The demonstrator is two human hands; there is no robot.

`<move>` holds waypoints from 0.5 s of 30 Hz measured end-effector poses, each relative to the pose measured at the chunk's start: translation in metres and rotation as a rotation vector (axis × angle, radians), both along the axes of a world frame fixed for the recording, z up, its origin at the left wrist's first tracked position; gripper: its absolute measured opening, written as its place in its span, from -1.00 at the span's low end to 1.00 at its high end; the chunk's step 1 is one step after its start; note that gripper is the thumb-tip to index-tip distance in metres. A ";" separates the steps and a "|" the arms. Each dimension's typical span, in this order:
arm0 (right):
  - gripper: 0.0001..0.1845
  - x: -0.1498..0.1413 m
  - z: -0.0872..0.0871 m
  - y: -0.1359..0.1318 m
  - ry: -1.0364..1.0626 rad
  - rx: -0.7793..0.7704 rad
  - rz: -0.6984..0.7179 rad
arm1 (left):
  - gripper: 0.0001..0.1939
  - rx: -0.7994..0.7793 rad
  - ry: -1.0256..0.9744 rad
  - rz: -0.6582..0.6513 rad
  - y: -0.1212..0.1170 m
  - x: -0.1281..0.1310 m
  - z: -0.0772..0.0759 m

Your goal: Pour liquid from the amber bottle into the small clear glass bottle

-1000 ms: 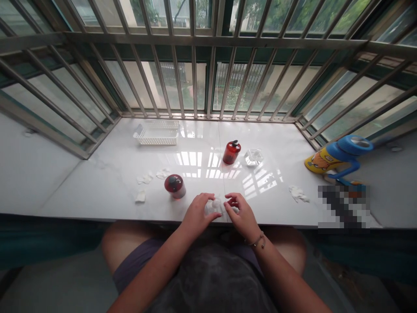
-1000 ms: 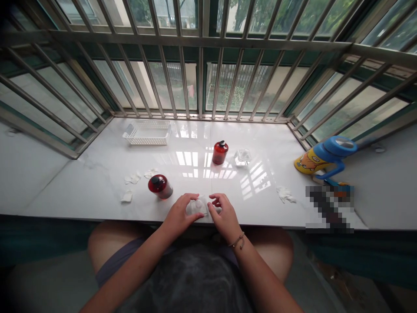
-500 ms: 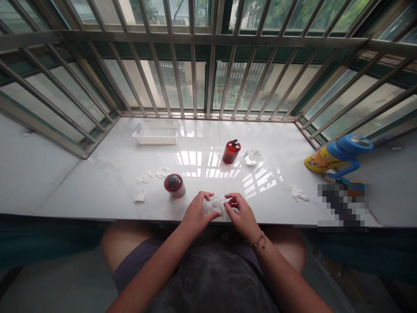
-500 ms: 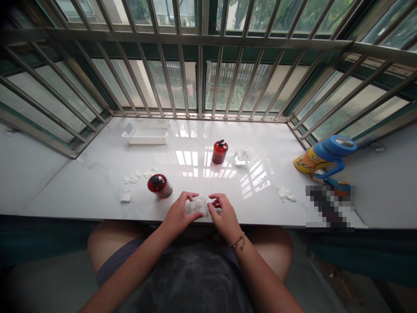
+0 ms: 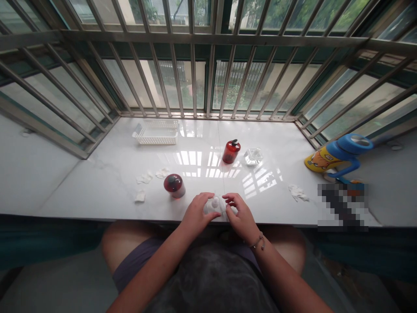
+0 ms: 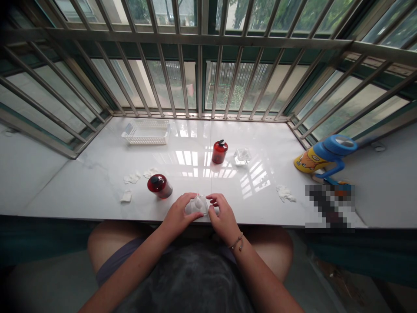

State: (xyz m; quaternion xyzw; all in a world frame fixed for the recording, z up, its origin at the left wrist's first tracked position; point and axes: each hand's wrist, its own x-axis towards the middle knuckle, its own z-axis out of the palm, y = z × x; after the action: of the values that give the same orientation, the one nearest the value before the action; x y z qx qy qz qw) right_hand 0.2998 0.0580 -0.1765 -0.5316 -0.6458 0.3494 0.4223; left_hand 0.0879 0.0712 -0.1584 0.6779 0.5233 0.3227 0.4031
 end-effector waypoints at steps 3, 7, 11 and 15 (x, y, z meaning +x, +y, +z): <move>-0.71 -0.002 0.004 -0.001 -0.028 0.038 0.035 | -0.52 -0.049 -0.026 0.049 0.000 0.001 -0.002; -0.60 -0.010 0.008 0.002 -0.087 0.053 0.039 | -0.51 -0.076 -0.089 0.073 -0.002 0.002 -0.006; -0.75 -0.021 0.013 0.007 -0.141 0.101 -0.022 | -0.51 -0.082 -0.091 0.075 -0.001 0.003 -0.005; -0.75 -0.023 0.029 0.006 -0.110 0.189 -0.086 | -0.48 -0.075 -0.079 0.070 -0.001 0.003 -0.001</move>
State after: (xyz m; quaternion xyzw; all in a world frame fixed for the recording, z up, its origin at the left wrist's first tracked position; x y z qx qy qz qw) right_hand 0.2767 0.0636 -0.1470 -0.5349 -0.6748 0.2387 0.4490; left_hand 0.0911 0.0699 -0.1590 0.6304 0.5419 0.3433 0.4371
